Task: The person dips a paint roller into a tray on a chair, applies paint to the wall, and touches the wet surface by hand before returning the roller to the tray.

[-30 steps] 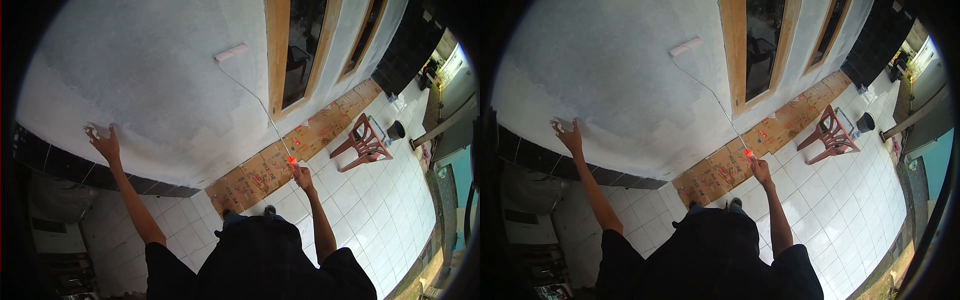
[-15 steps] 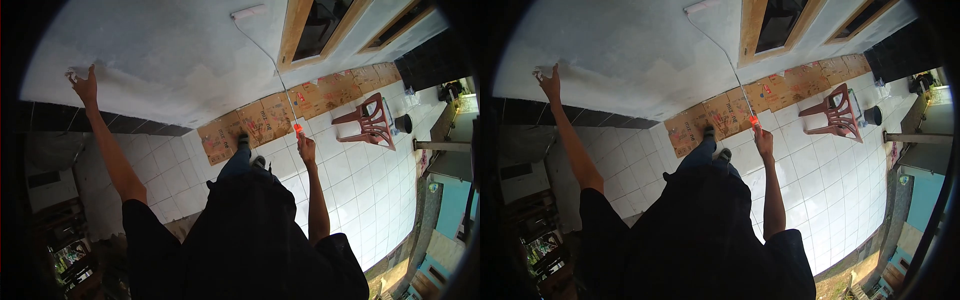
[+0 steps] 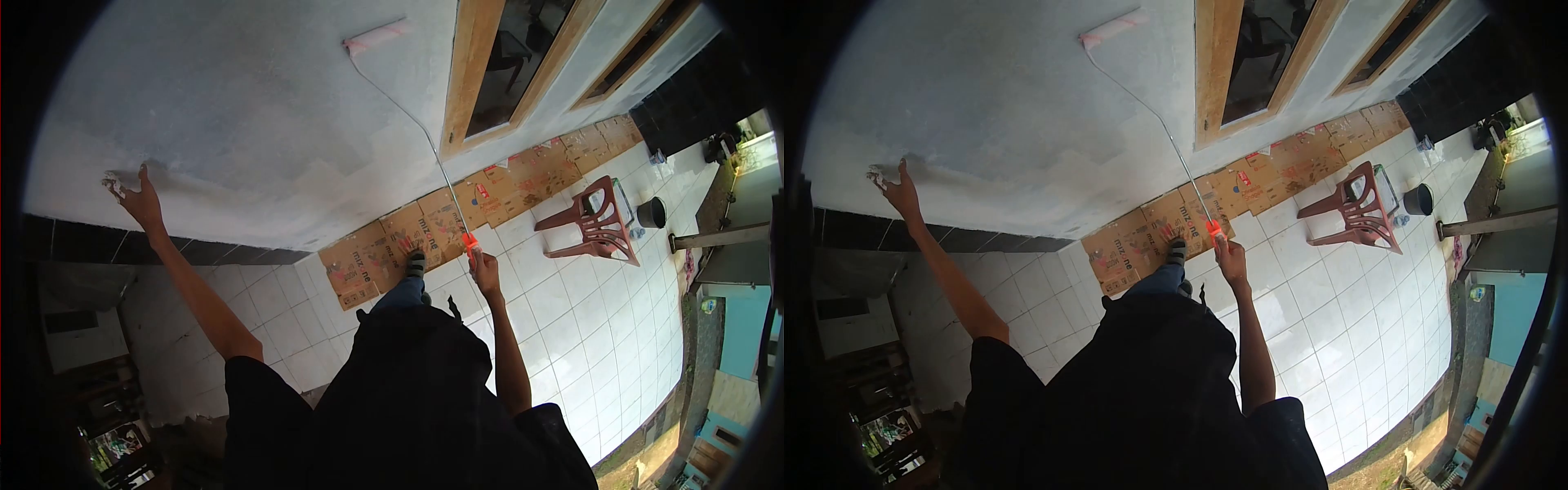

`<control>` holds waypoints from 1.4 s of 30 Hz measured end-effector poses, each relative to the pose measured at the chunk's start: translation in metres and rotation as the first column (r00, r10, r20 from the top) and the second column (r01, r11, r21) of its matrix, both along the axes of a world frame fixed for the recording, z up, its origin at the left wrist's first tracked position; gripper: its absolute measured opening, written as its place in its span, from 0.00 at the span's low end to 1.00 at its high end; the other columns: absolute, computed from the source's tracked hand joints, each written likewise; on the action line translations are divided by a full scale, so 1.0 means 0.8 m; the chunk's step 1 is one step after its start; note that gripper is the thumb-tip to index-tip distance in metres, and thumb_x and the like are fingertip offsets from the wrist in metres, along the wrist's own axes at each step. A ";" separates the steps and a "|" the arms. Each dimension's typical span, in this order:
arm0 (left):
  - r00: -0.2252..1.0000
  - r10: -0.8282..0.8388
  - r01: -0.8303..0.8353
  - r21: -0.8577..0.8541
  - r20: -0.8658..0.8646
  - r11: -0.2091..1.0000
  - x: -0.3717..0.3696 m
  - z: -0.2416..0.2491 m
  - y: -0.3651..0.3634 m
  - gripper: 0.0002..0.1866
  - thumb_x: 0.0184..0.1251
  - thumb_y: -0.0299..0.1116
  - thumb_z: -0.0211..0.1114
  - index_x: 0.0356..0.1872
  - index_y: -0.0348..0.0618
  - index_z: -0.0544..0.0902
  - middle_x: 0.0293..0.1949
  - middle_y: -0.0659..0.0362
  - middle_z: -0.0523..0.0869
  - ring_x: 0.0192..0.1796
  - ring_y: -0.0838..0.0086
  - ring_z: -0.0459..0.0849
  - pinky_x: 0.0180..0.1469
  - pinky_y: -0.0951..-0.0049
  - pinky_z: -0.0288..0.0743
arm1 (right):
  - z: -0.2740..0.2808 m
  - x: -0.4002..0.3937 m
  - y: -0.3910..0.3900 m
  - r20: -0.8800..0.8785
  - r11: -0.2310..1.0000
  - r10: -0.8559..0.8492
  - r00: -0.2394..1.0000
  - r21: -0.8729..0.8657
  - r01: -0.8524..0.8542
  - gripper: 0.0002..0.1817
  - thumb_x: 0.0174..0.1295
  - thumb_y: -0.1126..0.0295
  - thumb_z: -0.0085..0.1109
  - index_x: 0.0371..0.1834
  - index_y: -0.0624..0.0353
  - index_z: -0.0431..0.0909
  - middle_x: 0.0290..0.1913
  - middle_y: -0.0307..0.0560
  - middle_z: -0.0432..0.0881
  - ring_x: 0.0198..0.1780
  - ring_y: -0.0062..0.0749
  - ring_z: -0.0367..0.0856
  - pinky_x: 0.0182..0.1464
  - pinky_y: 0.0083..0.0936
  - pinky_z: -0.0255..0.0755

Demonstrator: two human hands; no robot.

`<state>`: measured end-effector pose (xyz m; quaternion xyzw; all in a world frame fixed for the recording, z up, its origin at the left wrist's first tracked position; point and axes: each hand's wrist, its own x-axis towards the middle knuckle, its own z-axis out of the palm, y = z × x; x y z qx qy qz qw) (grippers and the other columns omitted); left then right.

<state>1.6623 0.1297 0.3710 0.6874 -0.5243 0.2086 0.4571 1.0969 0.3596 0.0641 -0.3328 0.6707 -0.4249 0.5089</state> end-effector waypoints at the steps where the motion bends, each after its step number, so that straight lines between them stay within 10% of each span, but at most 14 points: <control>1: 1.000 -0.004 0.004 -0.009 -0.006 1.000 -0.006 0.001 0.002 0.45 0.61 0.50 0.60 0.68 0.28 0.51 0.70 0.41 0.50 0.73 0.54 0.48 0.73 0.60 0.45 | -0.021 -0.004 0.013 0.007 0.999 -0.009 1.000 0.044 0.008 0.29 0.67 0.48 0.46 0.13 0.57 0.67 0.12 0.33 0.63 0.17 0.16 0.62 0.20 0.19 0.56; 13: 0.961 0.181 -0.211 -0.131 -0.211 0.969 -0.064 0.006 0.015 0.38 0.62 0.48 0.59 0.60 0.21 0.64 0.62 0.36 0.66 0.65 0.49 0.65 0.65 0.60 0.59 | -0.088 -0.033 0.105 -0.382 0.961 0.103 0.918 0.277 0.008 0.35 0.62 0.38 0.46 0.09 0.58 0.66 0.10 0.34 0.62 0.16 0.18 0.61 0.20 0.25 0.55; 28: 0.958 0.170 -0.216 -0.187 -0.233 0.958 -0.040 -0.028 -0.009 0.34 0.68 0.45 0.54 0.65 0.27 0.60 0.64 0.38 0.64 0.65 0.49 0.65 0.64 0.58 0.59 | -0.046 0.001 -0.008 0.050 0.997 -0.014 0.999 -0.071 0.017 0.25 0.69 0.52 0.45 0.17 0.56 0.68 0.15 0.31 0.64 0.17 0.14 0.59 0.19 0.16 0.53; 42: 0.934 0.110 -0.136 -0.054 -0.340 0.989 -0.025 -0.020 0.006 0.38 0.66 0.50 0.54 0.64 0.24 0.59 0.66 0.37 0.60 0.68 0.50 0.60 0.68 0.60 0.53 | -0.143 -0.017 0.114 -0.292 0.918 0.162 0.942 0.395 -0.036 0.39 0.59 0.32 0.41 0.07 0.58 0.65 0.09 0.38 0.65 0.13 0.22 0.65 0.17 0.27 0.58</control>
